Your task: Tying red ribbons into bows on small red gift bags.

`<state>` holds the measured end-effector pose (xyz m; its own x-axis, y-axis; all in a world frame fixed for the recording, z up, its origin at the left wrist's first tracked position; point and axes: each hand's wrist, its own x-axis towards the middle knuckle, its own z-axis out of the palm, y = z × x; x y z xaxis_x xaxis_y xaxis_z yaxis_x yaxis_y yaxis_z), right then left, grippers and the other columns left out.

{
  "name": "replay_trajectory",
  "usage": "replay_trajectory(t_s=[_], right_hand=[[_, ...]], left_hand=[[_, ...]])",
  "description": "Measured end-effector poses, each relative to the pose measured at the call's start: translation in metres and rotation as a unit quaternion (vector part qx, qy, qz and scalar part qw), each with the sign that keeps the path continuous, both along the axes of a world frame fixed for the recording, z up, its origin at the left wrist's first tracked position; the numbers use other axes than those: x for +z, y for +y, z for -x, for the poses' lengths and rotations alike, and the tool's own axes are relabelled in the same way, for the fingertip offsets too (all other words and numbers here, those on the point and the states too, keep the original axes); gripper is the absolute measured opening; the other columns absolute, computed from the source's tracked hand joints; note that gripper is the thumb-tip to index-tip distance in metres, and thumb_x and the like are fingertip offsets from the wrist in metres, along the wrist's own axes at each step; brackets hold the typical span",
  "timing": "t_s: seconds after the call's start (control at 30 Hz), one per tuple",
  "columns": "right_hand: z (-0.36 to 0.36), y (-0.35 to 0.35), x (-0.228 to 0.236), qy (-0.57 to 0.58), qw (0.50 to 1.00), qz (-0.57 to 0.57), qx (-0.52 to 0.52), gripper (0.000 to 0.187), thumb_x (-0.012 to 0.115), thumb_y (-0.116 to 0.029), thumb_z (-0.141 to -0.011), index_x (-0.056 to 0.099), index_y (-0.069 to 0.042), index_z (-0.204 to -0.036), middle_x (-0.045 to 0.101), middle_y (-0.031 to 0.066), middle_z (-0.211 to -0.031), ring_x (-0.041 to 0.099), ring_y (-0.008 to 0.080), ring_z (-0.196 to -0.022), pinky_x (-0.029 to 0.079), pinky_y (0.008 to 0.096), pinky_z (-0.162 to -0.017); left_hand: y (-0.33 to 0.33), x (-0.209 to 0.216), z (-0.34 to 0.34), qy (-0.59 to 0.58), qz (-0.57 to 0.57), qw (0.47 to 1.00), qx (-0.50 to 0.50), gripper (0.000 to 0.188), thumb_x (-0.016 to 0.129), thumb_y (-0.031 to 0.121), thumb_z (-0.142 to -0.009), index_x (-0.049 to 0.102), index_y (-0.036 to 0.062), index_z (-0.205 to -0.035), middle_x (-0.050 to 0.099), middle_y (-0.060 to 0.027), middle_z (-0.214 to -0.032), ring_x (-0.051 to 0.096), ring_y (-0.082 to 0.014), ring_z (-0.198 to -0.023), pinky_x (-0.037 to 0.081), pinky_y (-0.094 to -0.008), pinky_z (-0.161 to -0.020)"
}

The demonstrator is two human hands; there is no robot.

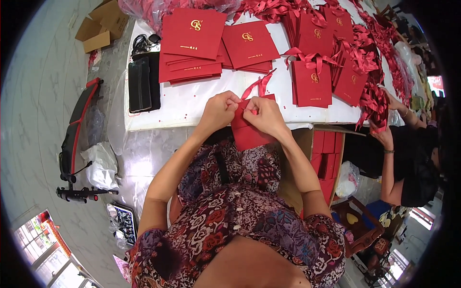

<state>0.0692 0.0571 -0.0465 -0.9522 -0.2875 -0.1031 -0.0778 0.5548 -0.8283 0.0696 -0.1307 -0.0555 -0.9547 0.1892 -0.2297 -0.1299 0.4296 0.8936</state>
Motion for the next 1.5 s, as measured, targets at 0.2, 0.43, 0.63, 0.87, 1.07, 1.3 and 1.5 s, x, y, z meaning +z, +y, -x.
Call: replay_trajectory(t_s=[0.2,0.43,0.63,0.87,1.07,1.3,1.5], right_hand=[[0.004,-0.001,-0.005,-0.127,0.989,0.067,-0.025,0.019,0.071,-0.018,-0.075,0.064,0.000,-0.072,0.061,0.0133,-0.060,0.063,0.0258,-0.057,0.048,0.0362,-0.057],[-0.008,-0.011,0.000,0.097,0.995,0.011,-0.026,0.018,0.071,-0.017,-0.081,0.064,-0.002,-0.088,0.063,0.0122,-0.071,0.065,0.0297,-0.066,0.051,0.0402,-0.066],[0.020,0.010,0.012,0.180,0.983,-0.026,0.014,0.013,0.067,-0.012,-0.089,0.070,-0.002,-0.095,0.065,0.0111,-0.085,0.066,0.0217,-0.078,0.052,0.0319,-0.074],[0.055,0.025,-0.019,-0.126,0.964,0.145,0.183,0.021,0.063,-0.017,-0.093,0.072,0.001,-0.097,0.071,0.0067,-0.085,0.064,0.0110,-0.082,0.050,0.0277,-0.074],[0.063,0.022,-0.027,-0.156,0.937,0.228,0.216,0.020,0.063,-0.015,-0.094,0.071,0.003,-0.094,0.070,0.0034,-0.085,0.062,0.0079,-0.081,0.049,0.0248,-0.076],[0.069,0.007,-0.038,-0.163,0.962,0.208,0.068,0.021,0.068,-0.018,-0.089,0.071,0.002,-0.089,0.068,0.0016,-0.074,0.061,0.0079,-0.071,0.049,0.0245,-0.066],[0.077,0.014,-0.027,0.011,0.988,0.150,-0.042,0.022,0.067,-0.024,-0.088,0.073,-0.003,-0.087,0.068,0.0043,-0.066,0.063,0.0132,-0.060,0.049,0.0303,-0.059]], left_hand=[[0.020,-0.001,-0.017,0.305,0.108,0.946,0.000,0.010,0.062,-0.001,-0.084,0.065,0.0000,-0.094,0.068,-0.0148,-0.080,0.067,-0.0232,-0.066,0.052,-0.0327,-0.062],[0.012,0.005,-0.003,0.196,0.043,0.979,0.023,0.014,0.072,0.008,-0.081,0.063,0.0014,-0.090,0.066,-0.0118,-0.076,0.057,-0.0210,-0.056,0.046,-0.0327,-0.055],[0.008,0.005,-0.004,0.233,0.066,0.970,0.010,0.014,0.075,0.012,-0.082,0.065,0.0030,-0.088,0.063,-0.0079,-0.076,0.054,-0.0148,-0.058,0.043,-0.0288,-0.055],[0.017,0.004,-0.008,0.303,0.003,0.953,0.016,0.011,0.077,0.004,-0.080,0.070,0.0033,-0.088,0.062,-0.0060,-0.079,0.057,-0.0156,-0.065,0.045,-0.0285,-0.058],[0.013,0.010,-0.006,0.312,-0.018,0.950,-0.014,0.011,0.077,0.000,-0.078,0.072,0.0029,-0.088,0.062,-0.0056,-0.081,0.058,-0.0143,-0.067,0.046,-0.0272,-0.059],[0.010,0.020,0.002,0.248,0.039,0.968,-0.012,0.010,0.076,0.004,-0.079,0.068,0.0033,-0.086,0.061,-0.0084,-0.082,0.060,-0.0211,-0.066,0.049,-0.0309,-0.061],[0.003,-0.006,0.011,0.242,0.089,0.966,-0.020,0.016,0.076,0.015,-0.081,0.065,0.0047,-0.085,0.063,-0.0116,-0.081,0.064,-0.0274,-0.070,0.049,-0.0360,-0.061]])
